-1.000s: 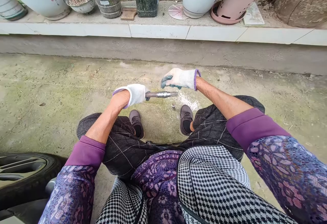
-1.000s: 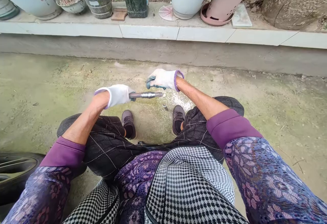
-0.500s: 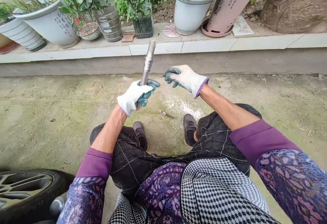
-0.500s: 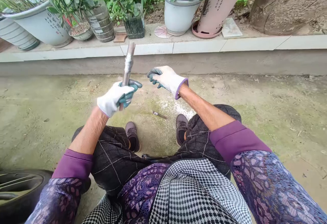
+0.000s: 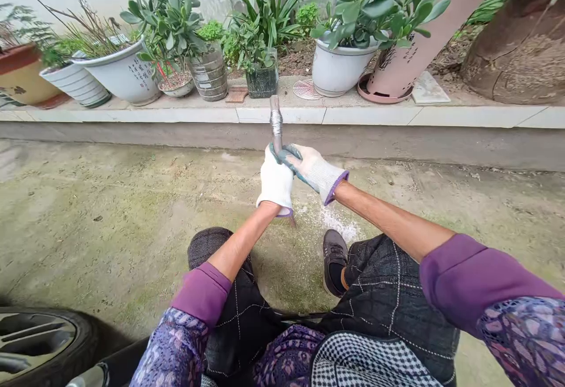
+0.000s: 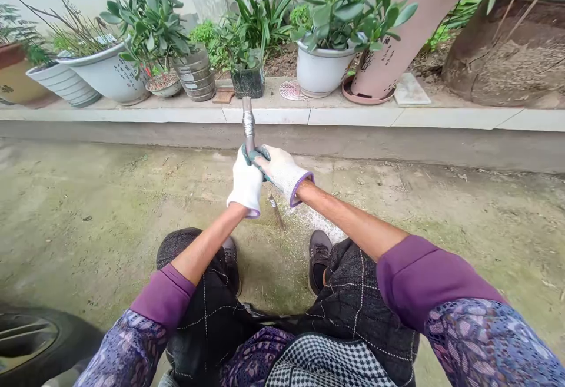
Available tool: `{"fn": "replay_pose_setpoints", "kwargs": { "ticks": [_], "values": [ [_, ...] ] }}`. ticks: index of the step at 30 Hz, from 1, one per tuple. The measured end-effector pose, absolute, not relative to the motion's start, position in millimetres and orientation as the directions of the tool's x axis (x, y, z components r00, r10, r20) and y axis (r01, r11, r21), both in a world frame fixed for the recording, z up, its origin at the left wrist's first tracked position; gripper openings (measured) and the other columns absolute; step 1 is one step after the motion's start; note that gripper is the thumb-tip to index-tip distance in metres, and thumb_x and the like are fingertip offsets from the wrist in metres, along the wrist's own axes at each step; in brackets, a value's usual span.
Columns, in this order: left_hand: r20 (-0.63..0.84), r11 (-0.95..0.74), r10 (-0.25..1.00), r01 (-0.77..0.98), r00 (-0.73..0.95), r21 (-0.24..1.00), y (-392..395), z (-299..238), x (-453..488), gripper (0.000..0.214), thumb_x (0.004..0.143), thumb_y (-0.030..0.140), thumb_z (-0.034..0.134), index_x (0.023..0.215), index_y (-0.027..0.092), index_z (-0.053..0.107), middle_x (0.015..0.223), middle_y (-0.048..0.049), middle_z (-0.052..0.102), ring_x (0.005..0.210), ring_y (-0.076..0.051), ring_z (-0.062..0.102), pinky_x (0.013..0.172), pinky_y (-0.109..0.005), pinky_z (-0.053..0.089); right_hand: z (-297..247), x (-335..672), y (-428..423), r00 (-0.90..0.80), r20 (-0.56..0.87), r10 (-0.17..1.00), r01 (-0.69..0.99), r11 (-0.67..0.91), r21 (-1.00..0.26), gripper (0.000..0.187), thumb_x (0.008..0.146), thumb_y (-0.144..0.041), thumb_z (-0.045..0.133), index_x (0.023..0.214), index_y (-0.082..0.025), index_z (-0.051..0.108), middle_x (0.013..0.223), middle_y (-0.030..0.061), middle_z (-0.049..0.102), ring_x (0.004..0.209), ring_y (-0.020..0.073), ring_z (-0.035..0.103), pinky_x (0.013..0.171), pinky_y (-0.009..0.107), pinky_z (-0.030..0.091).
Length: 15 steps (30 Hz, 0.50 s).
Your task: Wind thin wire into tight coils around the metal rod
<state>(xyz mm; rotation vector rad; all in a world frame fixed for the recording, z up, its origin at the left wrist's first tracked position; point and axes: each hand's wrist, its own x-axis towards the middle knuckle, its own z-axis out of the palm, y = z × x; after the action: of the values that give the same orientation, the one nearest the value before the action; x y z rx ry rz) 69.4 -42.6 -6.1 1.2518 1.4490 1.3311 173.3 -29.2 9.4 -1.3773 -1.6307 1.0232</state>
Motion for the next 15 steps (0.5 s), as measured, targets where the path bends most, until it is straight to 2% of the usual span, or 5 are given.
{"fn": "replay_pose_setpoints", "kwargs": {
  "ticks": [3,6,9,12,15],
  "values": [
    [0.094,-0.061,0.985,0.216,-0.144,0.974,-51.0,-10.3,79.5,0.04,0.083,0.011,0.068,0.12,0.024,0.064,0.097,-0.0068,0.075,0.1,-0.022,0.071,0.087,-0.028,0.053,5.7,173.0,-19.0,-0.105,0.04,0.994,0.305,0.071,-0.95,0.013,0.088,-0.028,0.062,0.078,-0.02,0.058,0.075,0.0006,0.063,0.074,0.0162,0.055,0.071,0.027,0.047],
    [0.083,-0.078,0.996,0.233,-0.012,0.969,-58.7,-2.9,80.5,0.046,0.08,0.015,0.074,0.124,0.024,0.066,0.102,-0.0076,0.076,0.101,-0.023,0.071,0.091,-0.031,0.054,7.8,183.7,-15.1,-0.01,0.002,1.0,0.195,0.004,-0.981,0.021,0.086,-0.026,0.063,0.07,-0.021,0.051,0.064,-0.0029,0.054,0.064,0.0136,0.049,0.062,0.026,0.045],
    [0.144,-0.149,0.989,0.18,0.039,0.972,-56.4,11.6,64.6,0.037,0.082,0.019,0.071,0.118,0.021,0.069,0.104,-0.0067,0.076,0.098,-0.02,0.07,0.091,-0.03,0.054,17.6,202.6,-21.2,0.04,-0.103,0.994,0.087,-0.106,-0.991,0.021,0.088,-0.03,0.064,0.074,-0.022,0.05,0.063,-0.0038,0.052,0.054,0.0118,0.047,0.05,0.025,0.044],
    [0.148,-0.142,0.981,0.054,-0.129,0.988,-46.0,23.2,42.4,0.039,0.08,0.023,0.073,0.119,0.02,0.068,0.104,-0.0059,0.075,0.092,-0.015,0.068,0.084,-0.026,0.054,27.2,216.3,-38.3,-0.081,-0.19,0.978,0.038,-0.187,-0.982,0.017,0.091,-0.036,0.061,0.084,-0.021,0.056,0.063,-0.0042,0.051,0.044,0.0102,0.043,0.038,0.025,0.039],
    [-0.002,-0.001,1.0,-0.208,-0.016,0.978,-39.1,24.8,30.8,0.037,0.077,0.027,0.077,0.112,0.018,0.067,0.102,-0.0055,0.075,0.082,-0.012,0.067,0.077,-0.024,0.054,31.4,216.1,-58.9,-0.248,-0.19,0.95,0.091,-0.173,-0.981,0.025,0.087,-0.043,0.066,0.087,-0.018,0.061,0.061,-0.0044,0.051,0.041,0.0091,0.041,0.033,0.024,0.036]
  ]
}}
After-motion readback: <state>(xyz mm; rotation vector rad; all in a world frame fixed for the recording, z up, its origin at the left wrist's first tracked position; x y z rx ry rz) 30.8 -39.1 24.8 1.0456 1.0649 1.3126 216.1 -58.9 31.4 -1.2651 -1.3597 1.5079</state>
